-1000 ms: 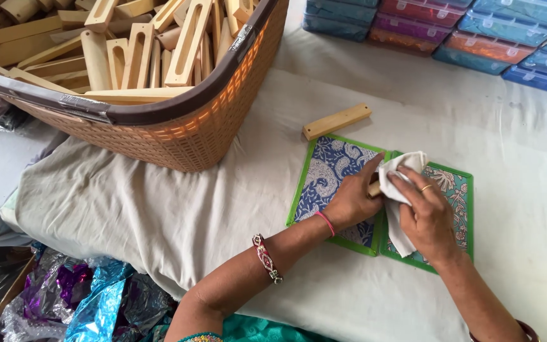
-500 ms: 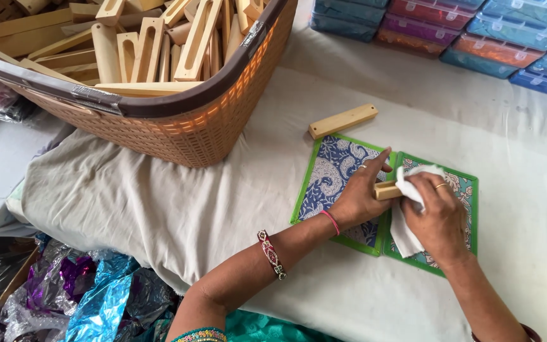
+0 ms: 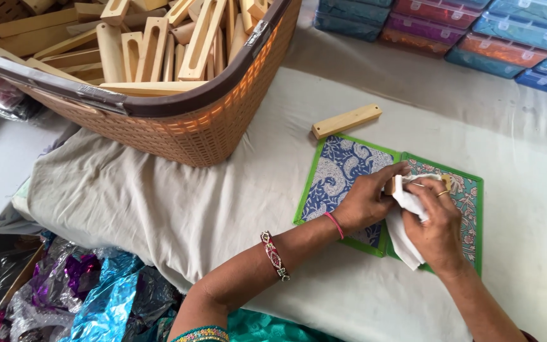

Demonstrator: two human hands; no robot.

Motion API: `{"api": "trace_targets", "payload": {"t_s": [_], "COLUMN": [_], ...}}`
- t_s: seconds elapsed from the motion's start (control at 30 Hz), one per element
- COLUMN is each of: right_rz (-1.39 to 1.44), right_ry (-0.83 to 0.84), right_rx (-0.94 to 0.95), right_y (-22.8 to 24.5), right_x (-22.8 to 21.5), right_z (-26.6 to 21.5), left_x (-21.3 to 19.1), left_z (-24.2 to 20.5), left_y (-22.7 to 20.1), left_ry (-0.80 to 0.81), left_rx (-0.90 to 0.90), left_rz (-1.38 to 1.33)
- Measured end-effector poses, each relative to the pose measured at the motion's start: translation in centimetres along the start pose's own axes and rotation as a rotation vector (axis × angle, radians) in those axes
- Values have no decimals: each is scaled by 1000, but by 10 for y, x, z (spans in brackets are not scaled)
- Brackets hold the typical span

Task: Cleaning small wooden blocks with a white cloth and selecting shiny wrapping material from a box.

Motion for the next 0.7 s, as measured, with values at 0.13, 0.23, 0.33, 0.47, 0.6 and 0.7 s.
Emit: {"api": "trace_targets", "payload": {"t_s": [0.13, 0.23, 0.33, 0.47, 0.6, 0.7], "right_rz": [-46, -173, -312, -363, -264, -54], "right_ry": [46, 79, 124, 165, 166, 111], "right_rx": [36, 59, 110, 159, 141, 135], "right_y": [-16, -36, -66, -82, -59, -30], "right_x": [3, 1, 2, 13, 17, 9], "right_z": [0, 1, 0, -5, -4, -1], "left_x": [-2, -3, -3, -4, -10, -8], "left_z": [0, 1, 3, 6, 6, 4], "left_y": [5, 3, 6, 13, 13, 15], "left_ry": [-14, -11, 9, 1, -68, -61], "left_rx": [105, 98, 19, -20, -39, -71], "left_rz": [-38, -43, -23, -10, -86, -104]}}
Point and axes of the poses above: each hand's wrist, its own z-axis towards the middle knuckle, its own x-axis out of the palm, y = z × x, the point moved 6 cm from there along z, towards the middle knuckle, and after that the axes turned 13 degrees about -z, right-handed, at the moved point
